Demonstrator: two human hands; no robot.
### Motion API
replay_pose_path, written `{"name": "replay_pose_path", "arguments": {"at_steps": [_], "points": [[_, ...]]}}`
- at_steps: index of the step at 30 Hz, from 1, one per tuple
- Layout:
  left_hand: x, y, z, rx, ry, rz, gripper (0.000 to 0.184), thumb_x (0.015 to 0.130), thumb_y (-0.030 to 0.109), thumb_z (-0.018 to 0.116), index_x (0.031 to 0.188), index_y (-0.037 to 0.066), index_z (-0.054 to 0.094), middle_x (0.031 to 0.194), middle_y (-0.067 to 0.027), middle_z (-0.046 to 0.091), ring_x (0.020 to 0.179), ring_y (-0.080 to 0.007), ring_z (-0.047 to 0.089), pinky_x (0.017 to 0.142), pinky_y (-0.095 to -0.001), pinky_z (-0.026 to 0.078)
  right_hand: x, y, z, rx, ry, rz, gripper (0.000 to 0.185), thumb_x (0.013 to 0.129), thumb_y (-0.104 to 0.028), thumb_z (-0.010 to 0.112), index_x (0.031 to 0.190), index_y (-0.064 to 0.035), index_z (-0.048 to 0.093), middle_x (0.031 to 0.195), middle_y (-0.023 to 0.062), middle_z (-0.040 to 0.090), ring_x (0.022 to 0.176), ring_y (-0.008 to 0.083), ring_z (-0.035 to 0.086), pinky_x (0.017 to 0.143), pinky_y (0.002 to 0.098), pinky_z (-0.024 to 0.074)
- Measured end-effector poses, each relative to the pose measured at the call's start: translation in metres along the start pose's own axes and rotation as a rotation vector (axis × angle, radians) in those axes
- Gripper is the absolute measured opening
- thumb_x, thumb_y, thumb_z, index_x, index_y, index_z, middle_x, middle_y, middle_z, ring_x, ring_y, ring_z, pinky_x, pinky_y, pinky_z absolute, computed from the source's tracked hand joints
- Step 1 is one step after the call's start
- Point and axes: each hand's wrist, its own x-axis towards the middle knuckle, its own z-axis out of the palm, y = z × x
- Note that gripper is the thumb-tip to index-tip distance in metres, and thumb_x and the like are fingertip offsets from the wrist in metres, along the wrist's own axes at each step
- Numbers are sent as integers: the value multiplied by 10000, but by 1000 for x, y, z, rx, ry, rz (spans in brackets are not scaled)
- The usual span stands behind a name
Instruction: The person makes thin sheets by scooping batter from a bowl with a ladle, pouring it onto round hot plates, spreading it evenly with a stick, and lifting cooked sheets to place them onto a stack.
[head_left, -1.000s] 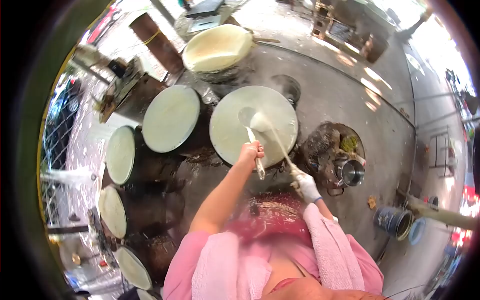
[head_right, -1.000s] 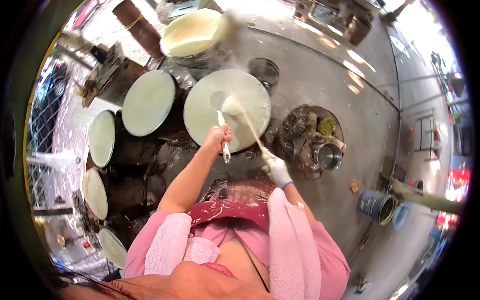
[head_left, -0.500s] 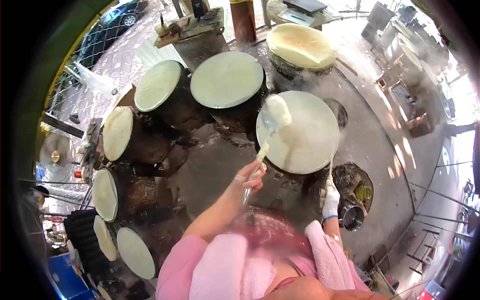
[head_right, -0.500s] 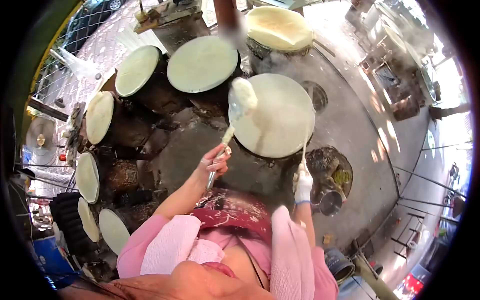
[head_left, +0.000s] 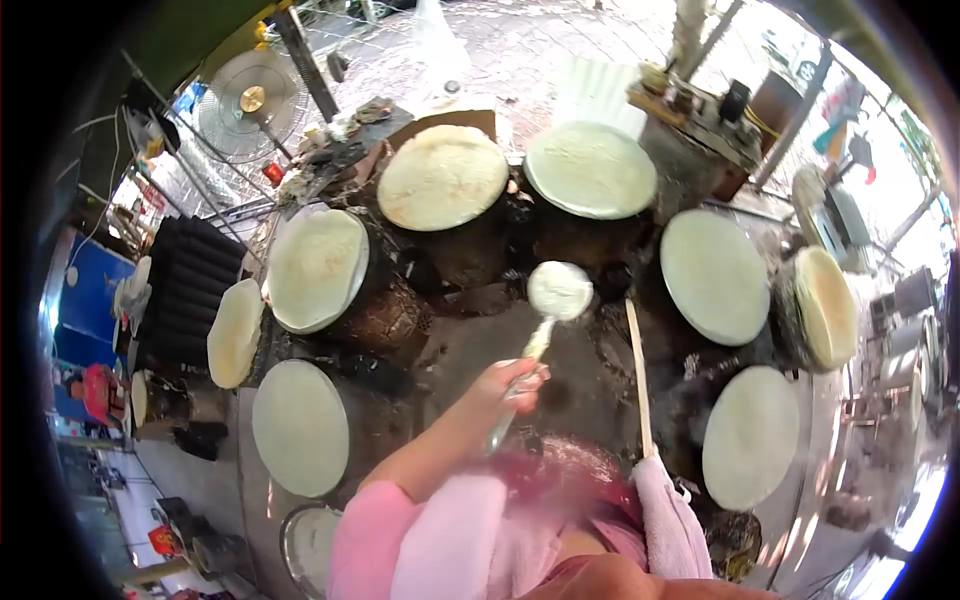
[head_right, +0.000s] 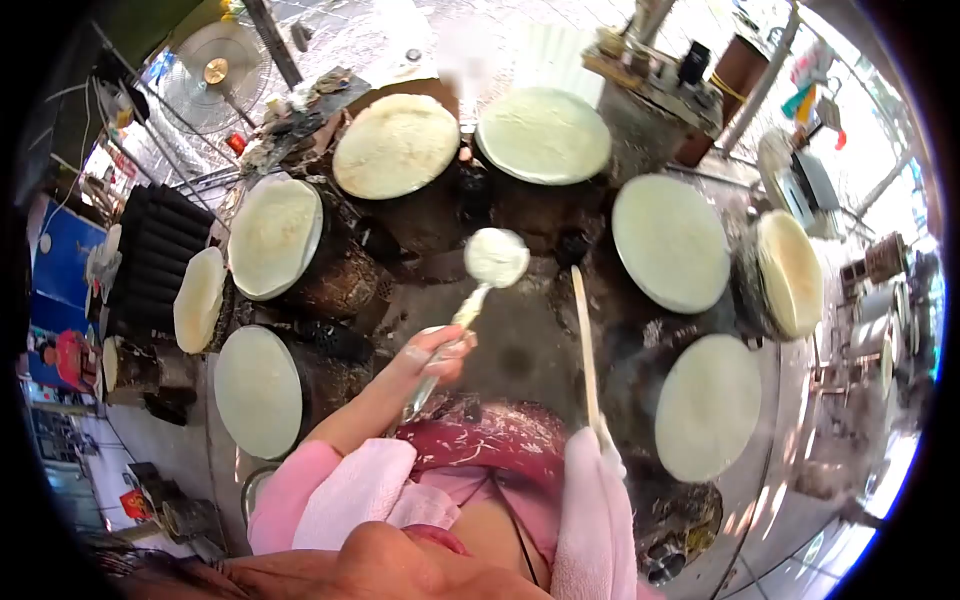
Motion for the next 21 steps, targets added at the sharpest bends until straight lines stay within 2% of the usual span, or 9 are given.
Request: {"name": "replay_pose_path", "arguments": {"at_steps": [5,7,9,11,13,15,17,19,21], "points": [[-69,70,-84,59,291,311,350,1048,306,431,1023,-20,555,614,56,430,357,-43,341,407,-226,275,143,-64,121,-213,-233,-224,470,904,-227,682,1302,1,580,1059,61,694,916,145,646,837,302,508],[-89,88,-119,-154,234,420,312,1027,257,483,1041,-38,582,605,33,425,409,-74,357,386,-247,267,212,-92,166,-520,-313,-163,369,894,-254,690,1202,-55,654,1007,91,724,867,185,683,772,338,520],[-106,100,-143,-215,290,518,354,1037,288,455,1078,-48,560,602,26,431,376,-83,368,379,-252,281,277,-137,222,-906,-306,-366,284,870,-270,700,1109,-117,697,950,131,719,805,259,693,713,374,523],[-121,107,-157,-414,307,601,395,1054,304,408,1127,-67,522,608,14,443,355,-92,393,373,-269,304,362,-157,275,-1034,-318,-597,253,845,-282,703,1053,-139,707,958,168,690,845,336,671,740,414,525],[-127,114,-154,-682,232,782,408,1073,287,344,1178,-82,480,644,-6,468,363,-98,420,373,-287,323,437,-188,337,-1135,-320,-701,248,843,-265,694,1060,-146,715,956,164,695,876,357,667,775,430,524],[-124,122,-139,-841,189,986,396,1080,272,291,1193,-85,421,720,-5,473,381,-55,419,396,-229,257,497,-223,403,-987,-383,-768,262,822,-275,717,1053,-151,726,978,168,697,906,348,671,802,423,522],[-125,124,-147,-919,57,1058,448,1086,289,240,1269,-94,382,757,-50,522,400,-93,449,441,-264,352,569,-242,461,-1023,-463,-722,367,793,-304,744,1126,-154,703,1032,164,701,945,340,674,831,419,518],[-118,137,-131,-947,-7,1153,489,1087,328,213,1272,-96,372,808,-54,538,426,-101,460,510,-278,373,636,-251,518,-858,-479,-798,569,740,-371,786,1249,-159,644,1066,167,705,996,327,672,872,405,508],[-117,142,-123,-951,15,1246,504,1085,344,212,1268,-94,379,824,-54,544,436,-105,462,533,-292,370,664,-289,564,-1099,-556,-526,818,689,-443,813,1393,-143,524,1125,177,690,1044,322,657,900,388,496]]}}
